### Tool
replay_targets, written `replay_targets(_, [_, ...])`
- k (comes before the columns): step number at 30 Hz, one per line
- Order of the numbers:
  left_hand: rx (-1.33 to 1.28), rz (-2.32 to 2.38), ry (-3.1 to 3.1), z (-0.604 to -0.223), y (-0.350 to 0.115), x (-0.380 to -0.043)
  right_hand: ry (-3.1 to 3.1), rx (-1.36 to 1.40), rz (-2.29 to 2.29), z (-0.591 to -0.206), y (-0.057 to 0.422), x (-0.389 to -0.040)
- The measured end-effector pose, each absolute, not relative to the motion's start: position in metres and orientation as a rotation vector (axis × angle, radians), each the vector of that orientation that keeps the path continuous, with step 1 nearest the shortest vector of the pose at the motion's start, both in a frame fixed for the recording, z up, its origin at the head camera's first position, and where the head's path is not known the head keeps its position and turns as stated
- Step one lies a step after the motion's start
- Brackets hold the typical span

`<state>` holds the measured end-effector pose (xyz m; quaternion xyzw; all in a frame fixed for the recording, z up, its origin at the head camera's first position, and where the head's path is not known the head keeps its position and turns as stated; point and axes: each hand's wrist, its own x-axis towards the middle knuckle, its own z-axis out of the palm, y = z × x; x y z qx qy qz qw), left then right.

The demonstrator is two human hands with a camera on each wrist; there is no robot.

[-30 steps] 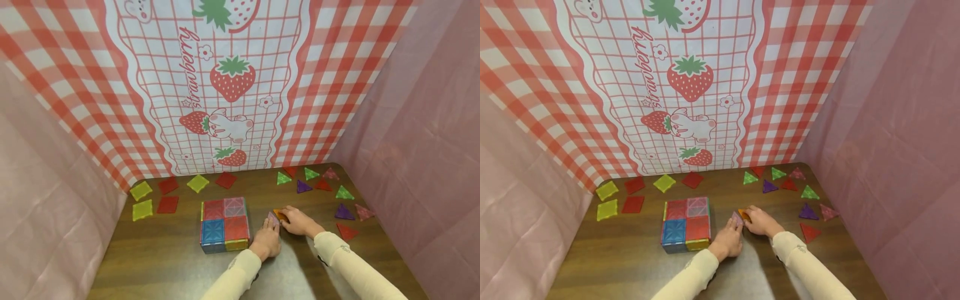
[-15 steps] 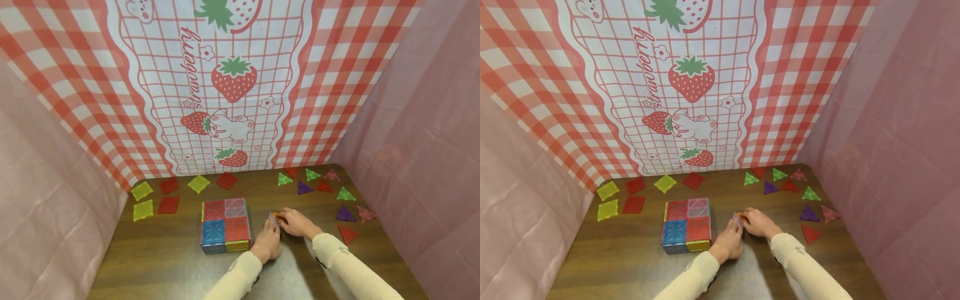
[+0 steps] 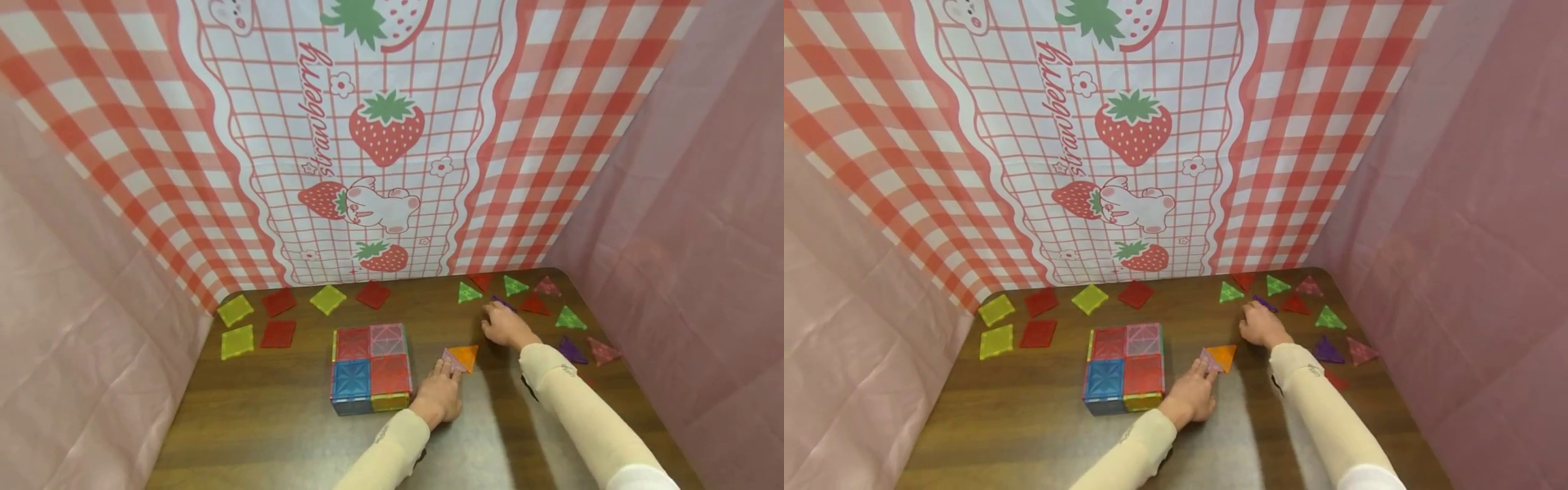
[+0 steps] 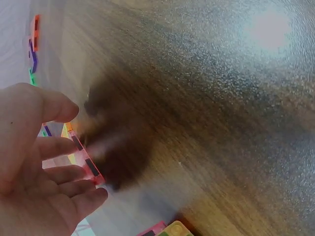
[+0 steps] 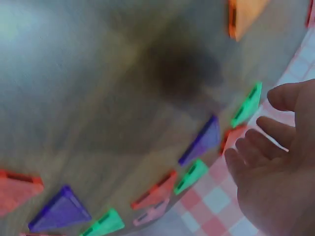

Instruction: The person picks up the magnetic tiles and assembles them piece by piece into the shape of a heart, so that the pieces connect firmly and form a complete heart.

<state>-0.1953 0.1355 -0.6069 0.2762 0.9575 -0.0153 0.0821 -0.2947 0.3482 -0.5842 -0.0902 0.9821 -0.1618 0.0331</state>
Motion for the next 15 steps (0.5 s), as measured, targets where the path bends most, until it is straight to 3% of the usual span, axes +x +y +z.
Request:
replay_targets(5, [0.838,-0.049,2.88,-0.606,0.135,-0.197,2.918,-0.078,-0.471,-0.578,0.364,-0.308])
replay_targets(15, [0.807,-0.226,3.016,-0.606,0.144,-0.194,2.809,-0.02,-0.397,-0.597,0.374,-0.303])
